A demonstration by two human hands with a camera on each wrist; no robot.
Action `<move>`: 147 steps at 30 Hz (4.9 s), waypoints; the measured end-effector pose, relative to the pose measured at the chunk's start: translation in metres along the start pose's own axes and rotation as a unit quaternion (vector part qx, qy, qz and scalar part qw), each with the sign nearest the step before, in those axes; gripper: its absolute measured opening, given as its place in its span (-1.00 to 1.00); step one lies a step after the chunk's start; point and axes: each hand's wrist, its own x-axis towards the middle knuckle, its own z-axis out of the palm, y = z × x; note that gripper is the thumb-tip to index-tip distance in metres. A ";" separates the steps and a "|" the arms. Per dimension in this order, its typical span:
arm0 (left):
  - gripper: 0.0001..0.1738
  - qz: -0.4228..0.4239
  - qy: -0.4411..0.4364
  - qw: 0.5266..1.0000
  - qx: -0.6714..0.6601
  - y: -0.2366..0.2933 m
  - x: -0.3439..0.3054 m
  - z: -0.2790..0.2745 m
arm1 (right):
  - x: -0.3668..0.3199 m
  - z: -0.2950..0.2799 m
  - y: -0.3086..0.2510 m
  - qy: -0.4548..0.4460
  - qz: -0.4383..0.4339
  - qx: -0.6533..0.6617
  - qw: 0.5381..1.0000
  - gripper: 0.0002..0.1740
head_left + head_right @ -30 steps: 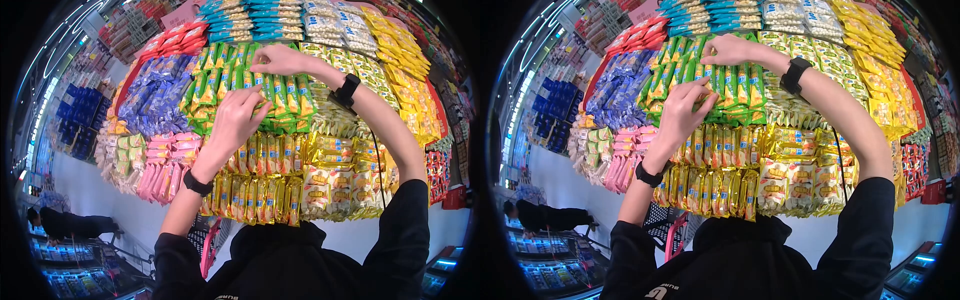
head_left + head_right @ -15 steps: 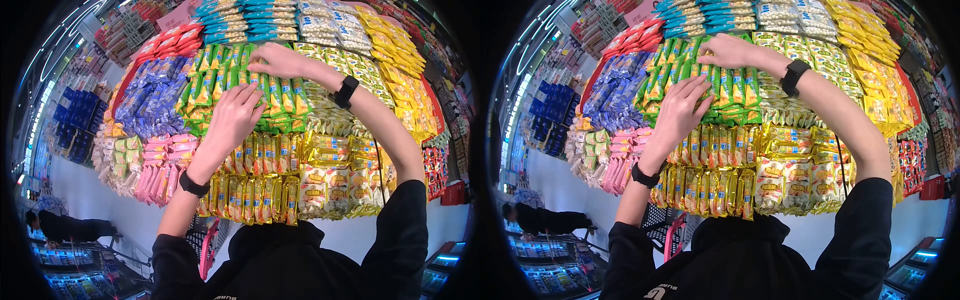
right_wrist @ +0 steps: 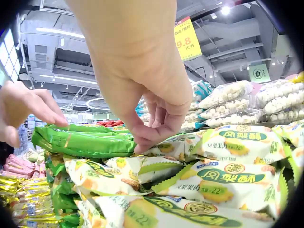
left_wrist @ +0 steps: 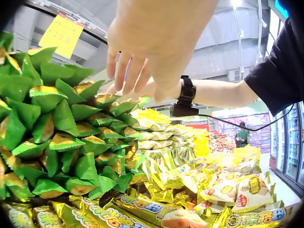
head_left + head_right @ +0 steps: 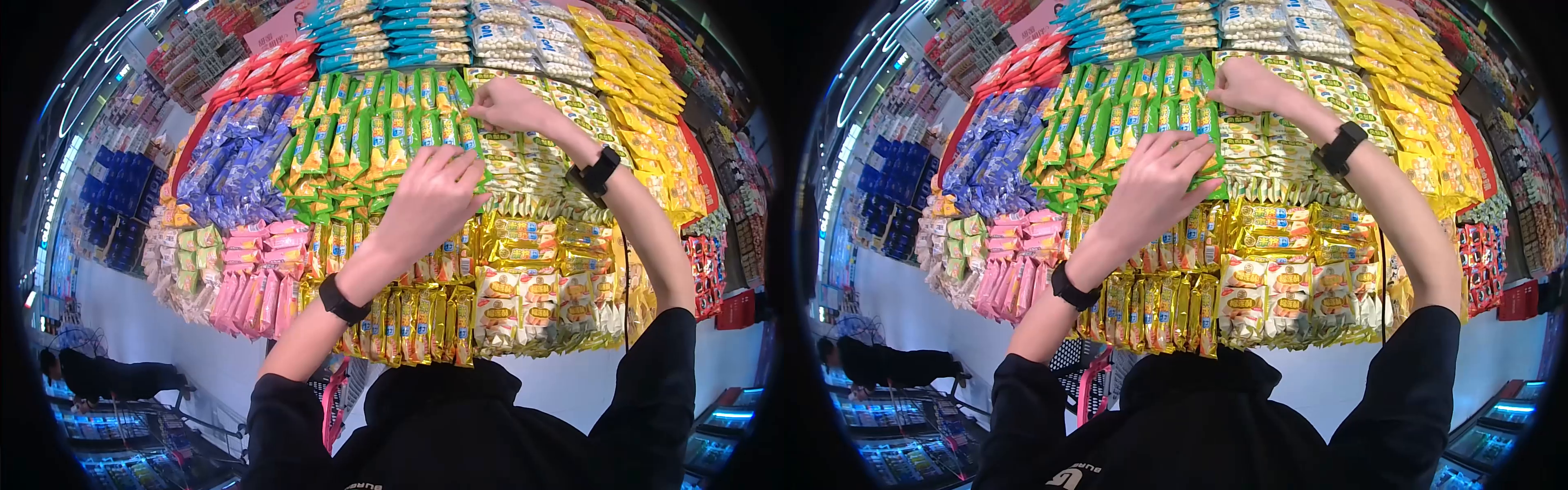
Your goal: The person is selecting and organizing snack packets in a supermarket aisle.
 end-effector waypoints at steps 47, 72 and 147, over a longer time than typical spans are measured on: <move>-0.73 0.008 0.005 0.998 0.056 -0.005 -0.005 0.029 | 0.058 -0.010 -0.036 -0.029 0.089 -0.137 0.986 -0.72; -0.71 -0.003 -0.001 0.999 0.043 -0.004 -0.005 0.026 | 0.067 0.019 -0.010 0.104 -0.115 -0.165 0.974 -0.78; -0.52 -0.524 -0.228 0.818 -0.068 0.253 -0.495 -0.060 | -0.457 0.388 -0.196 -0.279 -0.210 0.205 0.914 -0.60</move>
